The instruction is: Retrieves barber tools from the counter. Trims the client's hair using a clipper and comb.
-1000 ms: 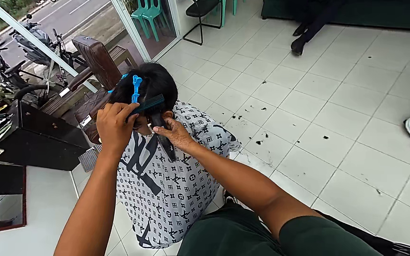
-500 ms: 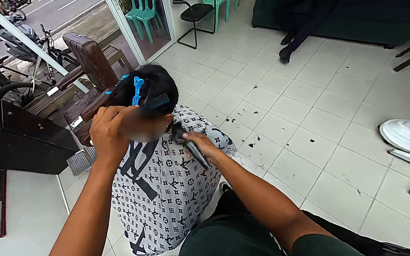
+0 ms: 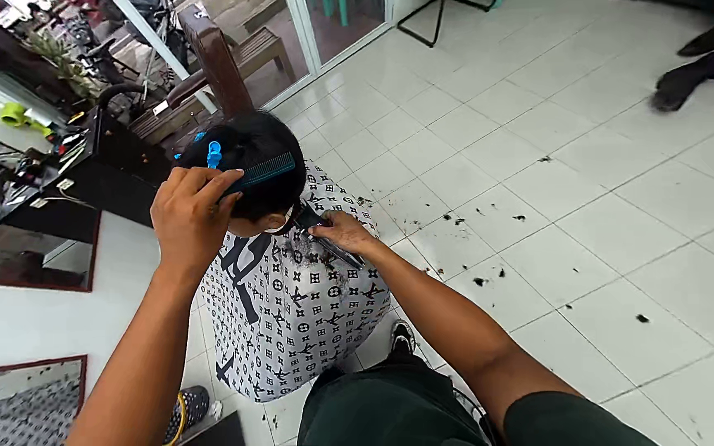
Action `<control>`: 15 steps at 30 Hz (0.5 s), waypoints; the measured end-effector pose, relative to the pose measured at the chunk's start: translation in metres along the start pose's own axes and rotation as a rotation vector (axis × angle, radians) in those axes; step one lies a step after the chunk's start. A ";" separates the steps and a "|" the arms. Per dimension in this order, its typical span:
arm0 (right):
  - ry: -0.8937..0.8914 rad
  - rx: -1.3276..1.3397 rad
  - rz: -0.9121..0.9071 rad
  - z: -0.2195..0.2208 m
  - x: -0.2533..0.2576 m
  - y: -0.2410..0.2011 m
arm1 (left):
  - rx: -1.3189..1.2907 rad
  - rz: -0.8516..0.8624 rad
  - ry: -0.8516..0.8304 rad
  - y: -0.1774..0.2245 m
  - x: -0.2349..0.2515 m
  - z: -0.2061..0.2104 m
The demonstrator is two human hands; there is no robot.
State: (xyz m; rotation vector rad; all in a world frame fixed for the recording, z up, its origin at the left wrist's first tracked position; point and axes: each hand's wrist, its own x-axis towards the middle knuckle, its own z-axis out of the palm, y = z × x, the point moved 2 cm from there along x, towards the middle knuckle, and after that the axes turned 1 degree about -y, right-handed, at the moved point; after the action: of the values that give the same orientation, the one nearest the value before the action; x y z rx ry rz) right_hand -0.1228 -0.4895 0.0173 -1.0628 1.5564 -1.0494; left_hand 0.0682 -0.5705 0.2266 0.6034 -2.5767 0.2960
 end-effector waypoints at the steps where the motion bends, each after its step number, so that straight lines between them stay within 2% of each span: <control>1: 0.021 -0.006 -0.036 0.001 0.002 0.000 | 0.010 -0.004 -0.016 0.003 0.000 0.001; 8: 0.128 0.028 -0.174 0.008 -0.002 -0.006 | 0.051 0.032 -0.026 0.007 0.001 0.003; 15: 0.287 -0.066 -0.299 0.017 -0.015 -0.022 | 0.055 0.047 -0.048 -0.001 -0.005 0.006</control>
State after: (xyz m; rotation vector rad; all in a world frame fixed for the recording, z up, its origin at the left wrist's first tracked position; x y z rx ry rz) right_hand -0.1004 -0.4834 0.0385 -1.2605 1.7006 -1.4125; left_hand 0.0703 -0.5711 0.2184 0.5772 -2.6390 0.3739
